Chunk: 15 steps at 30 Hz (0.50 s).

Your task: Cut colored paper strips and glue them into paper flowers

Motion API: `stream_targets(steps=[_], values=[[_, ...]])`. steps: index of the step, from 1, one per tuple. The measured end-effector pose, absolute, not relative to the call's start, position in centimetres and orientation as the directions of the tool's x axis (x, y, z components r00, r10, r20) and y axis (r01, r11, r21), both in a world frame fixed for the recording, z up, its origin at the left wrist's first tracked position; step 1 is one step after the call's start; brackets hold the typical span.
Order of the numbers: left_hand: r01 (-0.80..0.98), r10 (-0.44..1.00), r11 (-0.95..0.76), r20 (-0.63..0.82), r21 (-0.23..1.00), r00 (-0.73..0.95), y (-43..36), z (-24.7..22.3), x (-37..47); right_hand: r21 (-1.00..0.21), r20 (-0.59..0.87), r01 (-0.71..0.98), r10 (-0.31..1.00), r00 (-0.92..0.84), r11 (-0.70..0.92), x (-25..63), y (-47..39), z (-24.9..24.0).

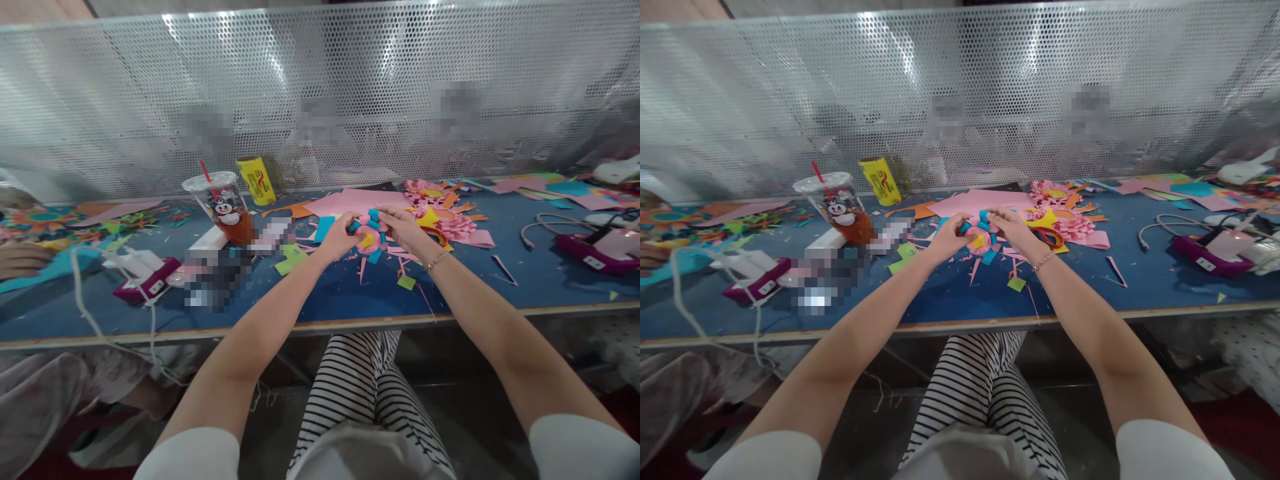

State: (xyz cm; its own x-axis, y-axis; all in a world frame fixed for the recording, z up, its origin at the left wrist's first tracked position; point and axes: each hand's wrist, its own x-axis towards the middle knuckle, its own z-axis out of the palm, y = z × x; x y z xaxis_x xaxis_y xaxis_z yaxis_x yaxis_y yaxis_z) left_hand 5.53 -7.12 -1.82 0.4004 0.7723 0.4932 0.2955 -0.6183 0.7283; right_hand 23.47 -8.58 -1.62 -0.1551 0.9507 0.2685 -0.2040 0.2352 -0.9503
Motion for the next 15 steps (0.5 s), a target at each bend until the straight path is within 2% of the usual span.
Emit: stream_targets(steps=[8, 15], values=[[0.457, 0.731, -0.683, 0.539, 0.570, 0.419, -8.24, -1.21, 5.73, -0.934, 0.356, -0.118, 0.916, -0.185, 0.338, 23.89, -7.95, -2.26], [0.437, 0.733, -0.680, 0.546, 0.589, 0.405, -8.04, -1.30, 5.58, -0.930, 0.368, -0.100, 0.907, -0.207, 0.355, 24.04, -7.64, -2.60]])
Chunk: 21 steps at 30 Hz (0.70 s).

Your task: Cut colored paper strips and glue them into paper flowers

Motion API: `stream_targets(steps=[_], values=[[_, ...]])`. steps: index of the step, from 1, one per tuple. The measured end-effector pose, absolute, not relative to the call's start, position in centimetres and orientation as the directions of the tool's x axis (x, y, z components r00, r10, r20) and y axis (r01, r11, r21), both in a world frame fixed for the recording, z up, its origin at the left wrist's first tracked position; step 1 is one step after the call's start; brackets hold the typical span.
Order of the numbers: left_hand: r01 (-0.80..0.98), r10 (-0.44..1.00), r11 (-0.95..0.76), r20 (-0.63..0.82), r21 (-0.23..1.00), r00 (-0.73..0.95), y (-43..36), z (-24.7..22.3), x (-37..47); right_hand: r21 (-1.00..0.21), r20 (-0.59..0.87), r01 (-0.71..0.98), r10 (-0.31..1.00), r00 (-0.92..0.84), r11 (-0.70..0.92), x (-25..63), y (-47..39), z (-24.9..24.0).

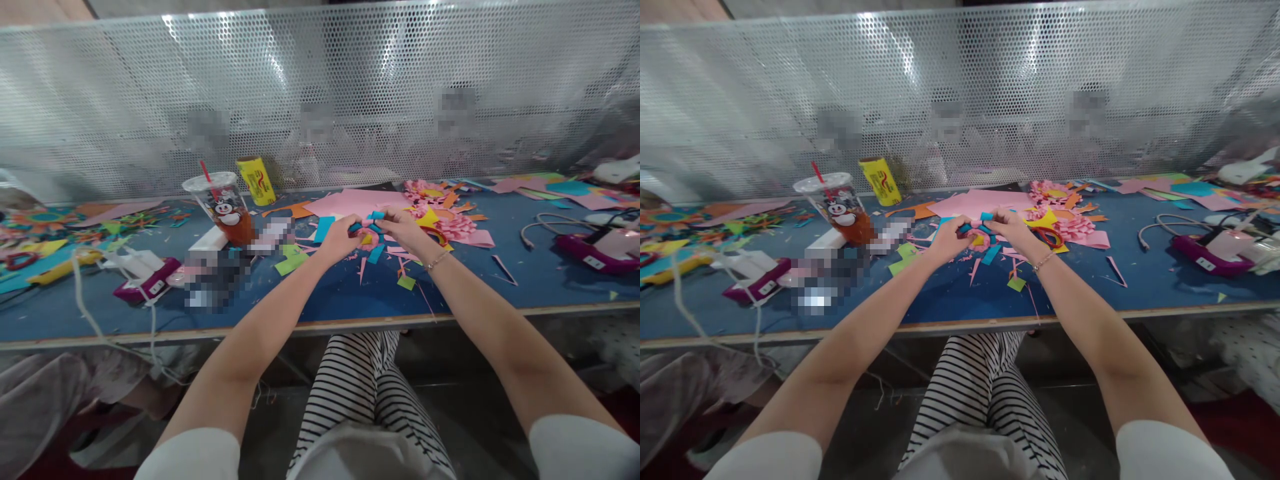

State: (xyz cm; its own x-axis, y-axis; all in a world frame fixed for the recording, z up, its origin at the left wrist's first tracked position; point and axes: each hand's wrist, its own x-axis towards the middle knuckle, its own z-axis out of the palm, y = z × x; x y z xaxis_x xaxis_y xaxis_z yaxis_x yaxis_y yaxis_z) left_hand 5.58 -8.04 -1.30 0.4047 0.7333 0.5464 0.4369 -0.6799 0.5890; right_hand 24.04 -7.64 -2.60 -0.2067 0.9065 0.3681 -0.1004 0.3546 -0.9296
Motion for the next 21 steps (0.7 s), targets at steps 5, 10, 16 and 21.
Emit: stream_targets(steps=[5, 10, 16, 21], values=[[0.406, 0.769, -0.638, 0.511, 0.654, 0.386, -7.7, -1.5, 5.5, -0.933, 0.358, -0.111, 0.916, -0.181, 0.343, 24.1, -7.4, -2.7], [0.388, 0.772, -0.631, 0.492, 0.671, 0.404, -7.6, -1.5, 5.4, -0.942, 0.332, -0.112, 0.926, -0.180, 0.316, 23.9, -7.7, -2.3], [0.382, 0.785, -0.614, 0.481, 0.691, 0.391, -7.8, -1.3, 5.5, -0.960, 0.250, -0.165, 0.958, -0.143, 0.226, 23.5, -8.6, -1.5], [0.391, 0.779, -0.621, 0.482, 0.679, 0.401, -7.7, -1.4, 5.5, -0.968, 0.166, -0.210, 0.976, -0.140, 0.135, 23.4, -8.9, -1.3]])
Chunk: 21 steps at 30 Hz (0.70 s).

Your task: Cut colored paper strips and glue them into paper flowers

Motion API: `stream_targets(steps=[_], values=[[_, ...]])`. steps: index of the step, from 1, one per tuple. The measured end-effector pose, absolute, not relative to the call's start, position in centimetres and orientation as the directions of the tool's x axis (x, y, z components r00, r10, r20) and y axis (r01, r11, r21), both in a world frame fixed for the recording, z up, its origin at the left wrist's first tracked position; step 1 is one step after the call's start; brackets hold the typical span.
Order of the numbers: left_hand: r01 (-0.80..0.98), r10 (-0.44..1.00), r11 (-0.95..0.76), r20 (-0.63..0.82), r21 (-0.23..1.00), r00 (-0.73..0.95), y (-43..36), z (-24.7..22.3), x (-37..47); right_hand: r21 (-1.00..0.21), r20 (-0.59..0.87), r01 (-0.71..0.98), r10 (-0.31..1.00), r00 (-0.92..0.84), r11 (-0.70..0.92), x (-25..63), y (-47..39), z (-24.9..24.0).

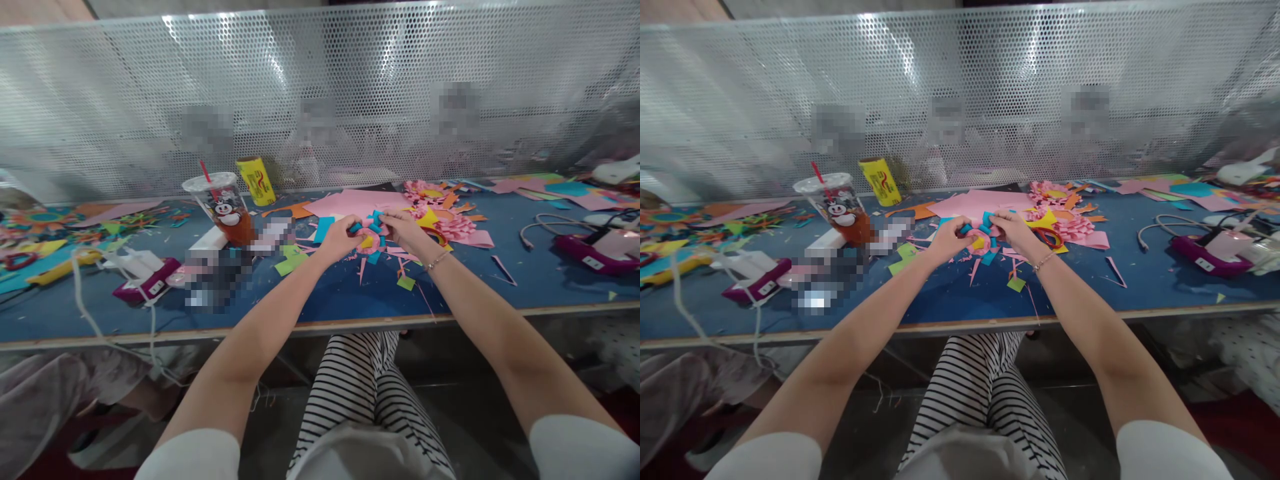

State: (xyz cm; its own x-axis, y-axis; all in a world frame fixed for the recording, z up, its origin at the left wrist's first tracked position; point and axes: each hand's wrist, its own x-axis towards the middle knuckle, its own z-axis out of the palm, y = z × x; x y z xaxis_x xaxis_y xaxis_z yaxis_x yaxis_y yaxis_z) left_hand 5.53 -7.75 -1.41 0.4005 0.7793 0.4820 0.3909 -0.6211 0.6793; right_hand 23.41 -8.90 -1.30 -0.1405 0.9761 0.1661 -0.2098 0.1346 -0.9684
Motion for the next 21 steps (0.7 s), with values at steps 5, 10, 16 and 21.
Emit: stream_targets(steps=[5, 10, 16, 21], values=[[0.376, 0.777, -0.623, 0.488, 0.686, 0.397, -7.70, -1.40, 5.48, -0.966, 0.173, -0.220, 0.974, -0.148, 0.138, 23.25, -9.12, -1.14], [0.352, 0.796, -0.594, 0.467, 0.723, 0.384, -7.70, -1.17, 5.50, -0.962, 0.148, -0.251, 0.977, -0.152, 0.107, 23.24, -9.52, -0.68], [0.337, 0.793, -0.590, 0.448, 0.734, 0.413, -8.04, -0.74, 5.46, -0.955, 0.108, -0.291, 0.979, -0.173, 0.053, 23.54, -9.26, -0.74], [0.349, 0.792, -0.593, 0.446, 0.726, 0.417, -8.34, -0.50, 5.47, -0.957, 0.121, -0.279, 0.981, -0.155, 0.074, 23.55, -9.20, -0.77]])
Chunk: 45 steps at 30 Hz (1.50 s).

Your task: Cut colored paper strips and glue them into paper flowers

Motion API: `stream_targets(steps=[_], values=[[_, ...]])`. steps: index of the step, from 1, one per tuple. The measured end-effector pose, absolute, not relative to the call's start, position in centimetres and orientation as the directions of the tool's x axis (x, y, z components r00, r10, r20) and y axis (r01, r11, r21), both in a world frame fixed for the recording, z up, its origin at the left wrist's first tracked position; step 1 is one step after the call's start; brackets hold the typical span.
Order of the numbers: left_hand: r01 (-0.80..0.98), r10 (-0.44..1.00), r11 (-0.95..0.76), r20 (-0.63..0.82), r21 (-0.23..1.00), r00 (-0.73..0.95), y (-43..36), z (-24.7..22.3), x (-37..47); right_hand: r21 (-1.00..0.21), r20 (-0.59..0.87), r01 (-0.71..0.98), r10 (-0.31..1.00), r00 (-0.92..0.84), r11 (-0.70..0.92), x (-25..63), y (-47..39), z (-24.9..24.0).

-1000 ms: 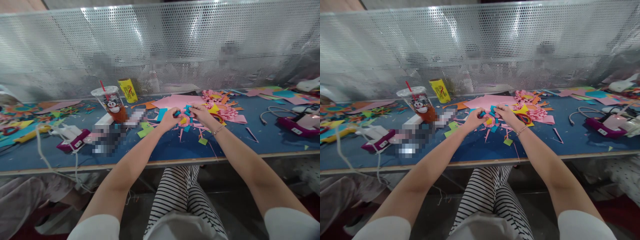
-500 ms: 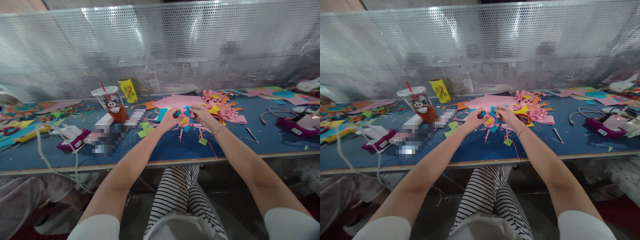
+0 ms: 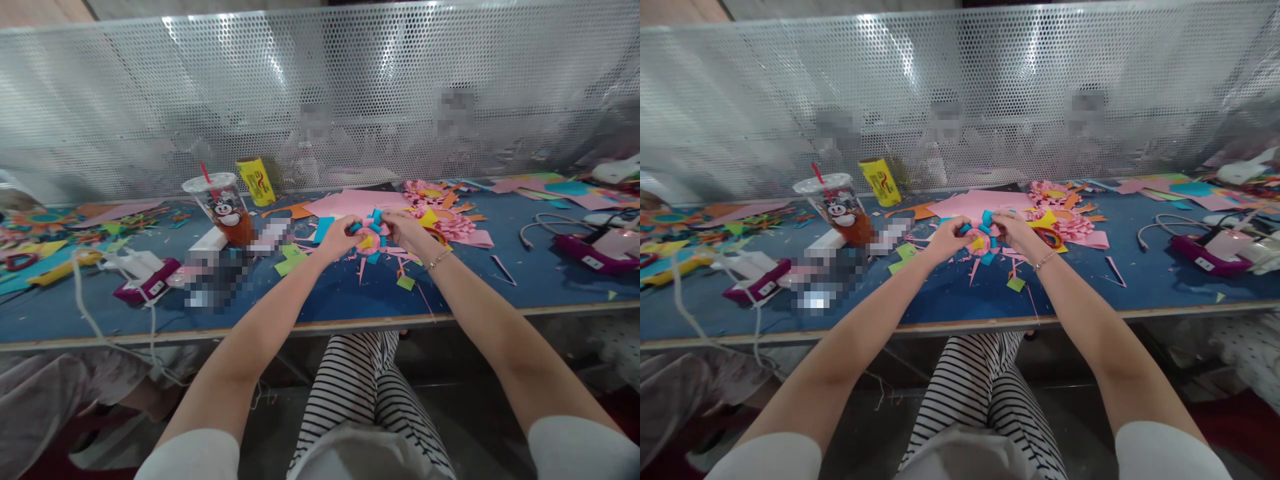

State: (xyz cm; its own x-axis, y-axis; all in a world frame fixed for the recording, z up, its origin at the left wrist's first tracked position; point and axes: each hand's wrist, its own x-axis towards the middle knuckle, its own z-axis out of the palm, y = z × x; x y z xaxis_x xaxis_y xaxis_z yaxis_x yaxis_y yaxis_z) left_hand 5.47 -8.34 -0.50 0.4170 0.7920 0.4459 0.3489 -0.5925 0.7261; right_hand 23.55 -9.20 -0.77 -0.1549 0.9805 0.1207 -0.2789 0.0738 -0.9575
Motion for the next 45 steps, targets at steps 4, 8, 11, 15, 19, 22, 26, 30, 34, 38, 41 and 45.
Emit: stream_targets(steps=[4, 8, 11, 15, 19, 22, 26, 30, 34, 38, 41, 45], values=[[0.319, 0.793, -0.589, 0.454, 0.742, 0.406, -8.28, -0.58, 5.48, -0.959, 0.152, -0.260, 0.978, -0.145, 0.111, 23.45, -9.21, -0.83], [0.283, 0.794, -0.581, 0.455, 0.763, 0.403, -8.10, -0.79, 5.52, -0.957, 0.153, -0.265, 0.980, -0.129, 0.114, 23.43, -9.25, -0.83], [0.261, 0.794, -0.577, 0.456, 0.774, 0.401, -7.95, -0.93, 5.55, -0.955, 0.141, -0.279, 0.983, -0.116, 0.104, 23.48, -9.26, -0.81], [0.269, 0.794, -0.584, 0.471, 0.766, 0.383, -7.85, -0.95, 5.53, -0.953, 0.136, -0.292, 0.976, -0.170, 0.082, 23.56, -9.19, -0.90], [0.288, 0.810, -0.567, 0.458, 0.772, 0.367, -7.71, -0.96, 5.46, -0.945, 0.158, -0.317, 0.960, -0.232, 0.079, 23.57, -9.22, -0.94], [0.288, 0.820, -0.551, 0.445, 0.783, 0.360, -7.47, -1.11, 5.40, -0.943, 0.174, -0.321, 0.951, -0.254, 0.087, 23.53, -9.36, -0.89], [0.275, 0.825, -0.540, 0.437, 0.796, 0.358, -7.42, -1.12, 5.40, -0.952, 0.175, -0.288, 0.960, -0.218, 0.108, 23.30, -9.65, -0.73], [0.287, 0.814, -0.559, 0.450, 0.778, 0.366, -7.74, -0.93, 5.47, -0.959, 0.190, -0.245, 0.966, -0.175, 0.144, 23.15, -9.76, -0.73], [0.280, 0.796, -0.573, 0.442, 0.770, 0.414, -7.81, -1.03, 5.52, -0.968, 0.183, -0.200, 0.971, -0.154, 0.151, 23.32, -9.29, -1.16], [0.305, 0.782, -0.594, 0.445, 0.745, 0.436, -7.69, -1.19, 5.48, -0.968, 0.181, -0.199, 0.976, -0.124, 0.154, 23.44, -8.89, -1.42], [0.300, 0.774, -0.604, 0.455, 0.738, 0.440, -7.67, -1.21, 5.48, -0.971, 0.167, -0.193, 0.979, -0.119, 0.143, 23.39, -9.05, -1.20], [0.333, 0.788, -0.602, 0.471, 0.726, 0.397, -7.74, -1.08, 5.53, -0.971, 0.146, -0.206, 0.983, -0.107, 0.122, 23.34, -9.28, -0.87]])
